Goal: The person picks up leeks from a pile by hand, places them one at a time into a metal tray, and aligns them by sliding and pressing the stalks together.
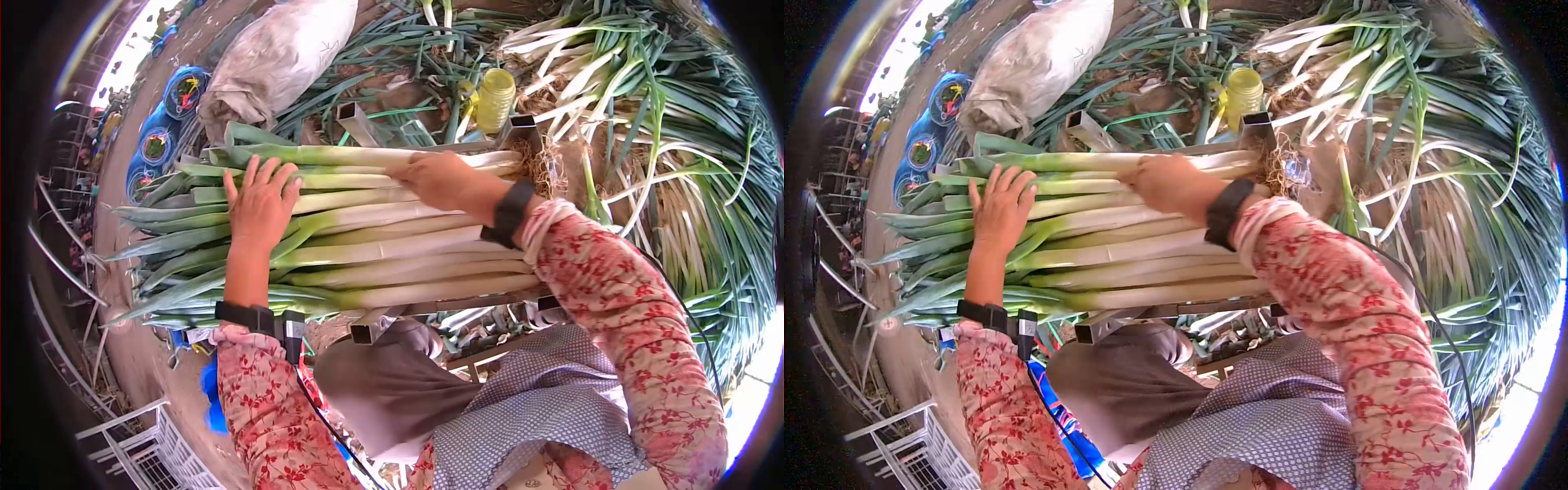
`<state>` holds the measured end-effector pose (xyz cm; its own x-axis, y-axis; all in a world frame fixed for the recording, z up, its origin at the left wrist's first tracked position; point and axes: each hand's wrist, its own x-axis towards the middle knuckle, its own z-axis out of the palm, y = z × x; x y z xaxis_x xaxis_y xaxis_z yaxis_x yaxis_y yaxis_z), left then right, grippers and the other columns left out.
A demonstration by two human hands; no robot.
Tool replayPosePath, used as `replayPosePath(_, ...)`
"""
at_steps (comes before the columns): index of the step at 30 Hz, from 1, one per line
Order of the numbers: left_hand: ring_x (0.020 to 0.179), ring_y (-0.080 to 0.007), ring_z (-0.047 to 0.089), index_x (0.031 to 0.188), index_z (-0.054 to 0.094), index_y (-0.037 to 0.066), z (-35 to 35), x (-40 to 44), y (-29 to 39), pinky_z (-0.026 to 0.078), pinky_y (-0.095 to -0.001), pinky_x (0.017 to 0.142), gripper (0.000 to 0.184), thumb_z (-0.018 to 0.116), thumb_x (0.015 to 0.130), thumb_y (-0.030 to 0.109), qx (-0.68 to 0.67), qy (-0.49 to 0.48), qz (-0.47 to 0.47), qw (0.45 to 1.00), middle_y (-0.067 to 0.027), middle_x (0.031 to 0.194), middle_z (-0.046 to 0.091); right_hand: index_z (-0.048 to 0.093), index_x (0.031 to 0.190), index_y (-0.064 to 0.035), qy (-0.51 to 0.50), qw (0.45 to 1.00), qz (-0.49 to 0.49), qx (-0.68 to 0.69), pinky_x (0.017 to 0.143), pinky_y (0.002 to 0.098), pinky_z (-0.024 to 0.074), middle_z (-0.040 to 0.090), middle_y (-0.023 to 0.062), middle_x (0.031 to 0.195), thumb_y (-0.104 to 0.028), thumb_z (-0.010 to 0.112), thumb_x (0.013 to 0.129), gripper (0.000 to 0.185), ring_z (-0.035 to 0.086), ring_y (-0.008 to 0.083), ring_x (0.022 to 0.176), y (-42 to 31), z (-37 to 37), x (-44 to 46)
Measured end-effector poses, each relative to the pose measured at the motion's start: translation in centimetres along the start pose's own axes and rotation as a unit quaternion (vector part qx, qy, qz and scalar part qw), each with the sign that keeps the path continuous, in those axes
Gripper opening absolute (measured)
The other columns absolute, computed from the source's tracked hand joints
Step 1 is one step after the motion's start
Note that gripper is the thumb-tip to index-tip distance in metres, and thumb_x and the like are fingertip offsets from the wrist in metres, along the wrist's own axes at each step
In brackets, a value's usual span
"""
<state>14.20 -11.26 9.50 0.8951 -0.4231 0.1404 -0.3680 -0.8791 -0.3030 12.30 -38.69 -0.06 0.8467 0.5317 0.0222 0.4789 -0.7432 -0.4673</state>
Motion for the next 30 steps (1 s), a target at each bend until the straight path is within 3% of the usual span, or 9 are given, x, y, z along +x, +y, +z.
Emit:
replayPosePath(2,0.127,-0.0245,0.035,0.110,0.056,0.015,0.8,0.5,-0.3,0.011,-0.0551,0.106,0.034,0.052,0.086,0.039,0.004,-0.009,0.018,1.000,-0.0029,0.120,0.052,0.054,0.118,-0.0137,-0.064,0.997,0.028,-0.015,0.073,0.0389,0.0467,0.061,0.0124,0.088,-0.023,0.047,0.088,0.032,0.057,0.0291,0.085,2.0,-2.0,-1.2)
replayPosePath(6,0.120,-0.0224,0.042,0.103,0.057,0.014,-1.5,1.6,-0.7,0.011,-0.0552,0.106,0.035,0.058,0.080,0.040,0.021,-0.040,0.059,0.997,-0.0020,0.112,0.055,0.060,0.097,-0.0069,-0.015,0.998,0.033,-0.043,0.074,0.0403,0.0476,0.062,0.0131,0.089,-0.018,0.055,0.082,0.019,0.060,0.0323,0.084,4.3,-5.4,-4.3)
replayPosePath(11,0.093,-0.0224,0.055,0.101,0.057,0.014,-4.1,2.0,-2.6,0.029,-0.0430,0.099,0.038,0.072,0.068,0.025,0.047,0.023,0.086,0.995,-0.0038,0.091,0.057,0.055,0.086,-0.0055,0.029,0.990,0.075,-0.115,0.071,0.0397,0.0481,0.060,0.0121,0.084,-0.018,0.058,0.080,0.015,0.060,0.0309,0.083,1.9,-6.3,-4.5)
replayPosePath(14,0.091,-0.0257,0.055,0.101,0.057,0.012,-2.4,1.9,-1.9,0.037,-0.0400,0.091,0.037,0.070,0.070,0.026,0.096,0.022,0.006,0.995,-0.0069,0.091,0.057,0.053,0.083,-0.0050,0.098,0.988,0.009,-0.118,0.069,0.0404,0.0481,0.060,0.0126,0.082,-0.016,0.058,0.080,0.013,0.060,0.0306,0.081,1.4,-4.5,-4.9)
replayPosePath(18,0.091,-0.0276,0.056,0.106,0.057,0.012,-1.1,1.7,-1.5,0.043,-0.0414,0.080,0.037,0.066,0.075,0.030,0.036,-0.034,-0.009,0.999,-0.0078,0.097,0.060,0.056,0.095,-0.0096,-0.008,0.988,0.133,-0.073,0.069,0.0388,0.0484,0.063,0.0114,0.086,-0.014,0.062,0.077,0.019,0.061,0.0312,0.082,3.1,-5.3,-4.9)
replayPosePath(20,0.090,-0.0275,0.057,0.108,0.056,0.012,-2.5,1.0,-1.5,0.044,-0.0435,0.077,0.037,0.063,0.078,0.034,-0.024,-0.049,0.016,0.998,-0.0068,0.100,0.061,0.057,0.100,-0.0111,-0.032,0.994,0.101,-0.017,0.069,0.0385,0.0488,0.063,0.0124,0.087,-0.014,0.064,0.076,0.025,0.061,0.0321,0.081,4.3,-5.2,-5.2)
replayPosePath(23,0.094,-0.0309,0.056,0.111,0.055,0.012,-4.3,0.6,-1.2,0.043,-0.0449,0.080,0.045,0.053,0.084,0.046,0.025,-0.098,-0.028,0.995,-0.0097,0.106,0.061,0.057,0.099,-0.0090,-0.048,0.995,0.087,-0.018,0.069,0.0391,0.0488,0.062,0.0143,0.084,-0.013,0.063,0.076,0.024,0.061,0.0329,0.079,4.0,-5.2,-5.1)
replayPosePath(26,0.108,-0.0352,0.051,0.118,0.054,0.014,-4.9,1.4,-2.1,0.039,-0.0451,0.090,0.054,0.043,0.085,0.056,0.047,-0.205,-0.187,0.960,-0.0166,0.115,0.057,0.058,0.095,-0.0077,-0.062,0.994,0.066,-0.066,0.070,0.0387,0.0493,0.062,0.0147,0.081,-0.009,0.062,0.074,0.022,0.061,0.0328,0.078,3.9,-5.0,-5.3)
replayPosePath(30,0.122,-0.0400,0.036,0.129,0.045,0.018,0.9,-1.8,-10.9,0.030,-0.0446,0.100,0.060,0.038,0.085,0.060,-0.009,-0.147,-0.162,0.976,-0.0234,0.128,0.044,0.061,0.085,-0.0058,-0.030,0.991,0.006,-0.132,0.070,0.0375,0.0500,0.062,0.0135,0.078,-0.004,0.060,0.069,0.016,0.061,0.0322,0.076,4.4,-3.9,-6.4)
